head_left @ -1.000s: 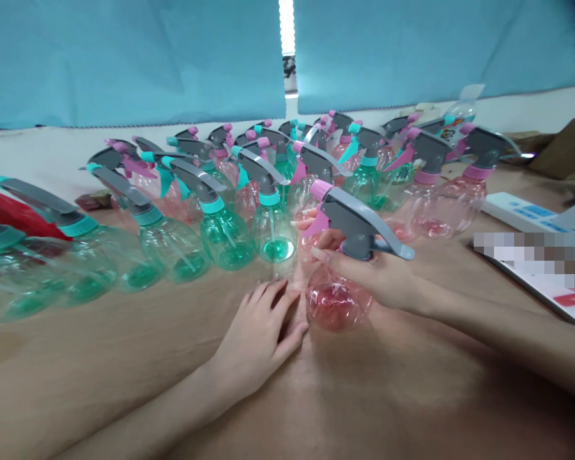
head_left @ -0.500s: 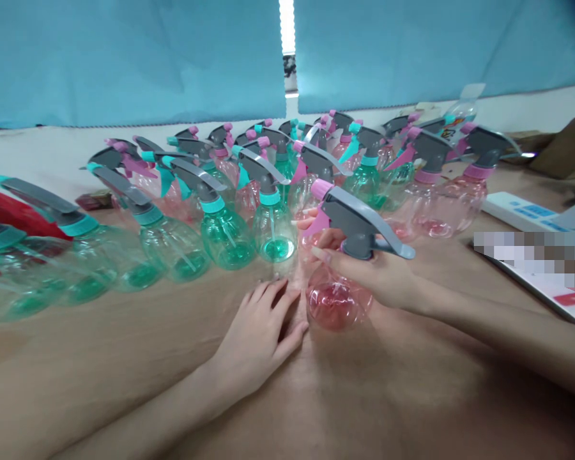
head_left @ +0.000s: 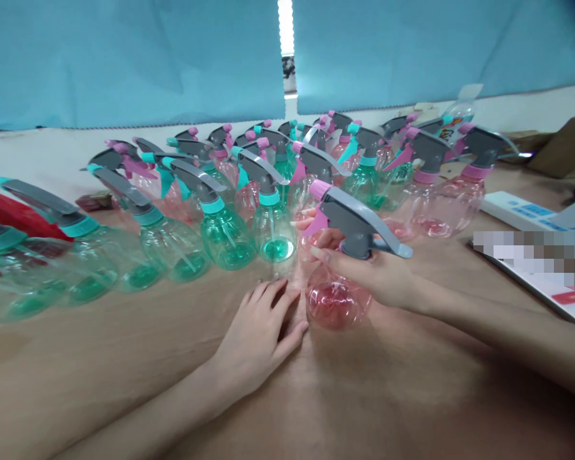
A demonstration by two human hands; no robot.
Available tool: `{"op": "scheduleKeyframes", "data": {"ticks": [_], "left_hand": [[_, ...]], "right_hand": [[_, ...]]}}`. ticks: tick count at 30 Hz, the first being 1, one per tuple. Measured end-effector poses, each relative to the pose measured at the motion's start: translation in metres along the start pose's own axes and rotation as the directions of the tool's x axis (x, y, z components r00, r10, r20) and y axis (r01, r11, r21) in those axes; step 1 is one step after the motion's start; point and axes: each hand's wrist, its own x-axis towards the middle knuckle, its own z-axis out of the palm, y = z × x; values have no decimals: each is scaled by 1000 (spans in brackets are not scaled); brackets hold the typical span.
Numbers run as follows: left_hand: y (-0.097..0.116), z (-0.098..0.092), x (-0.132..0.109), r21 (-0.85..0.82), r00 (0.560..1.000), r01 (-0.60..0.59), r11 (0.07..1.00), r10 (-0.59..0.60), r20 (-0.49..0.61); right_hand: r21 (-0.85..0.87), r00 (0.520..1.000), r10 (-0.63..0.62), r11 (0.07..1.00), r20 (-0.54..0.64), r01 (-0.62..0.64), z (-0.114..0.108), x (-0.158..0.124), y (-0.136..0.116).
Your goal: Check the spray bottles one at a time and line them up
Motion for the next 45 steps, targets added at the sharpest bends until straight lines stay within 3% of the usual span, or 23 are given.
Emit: {"op": "scheduleKeyframes", "data": {"ticks": [8,30,45], "left_hand": [[0,1,-1,3,1000,-6,1000,6,1],[1,0,-1,16,1000,-3,1000,3,14],[0,1,0,40,1000,-9,999,9,15]], "right_hand": [[23,999,22,999,-37,-22,1,-1,3],[5,1000,8,1000,18,-9,1,1,-1],[-19,999,21,1000,-43,-22,2,2,4]]}}
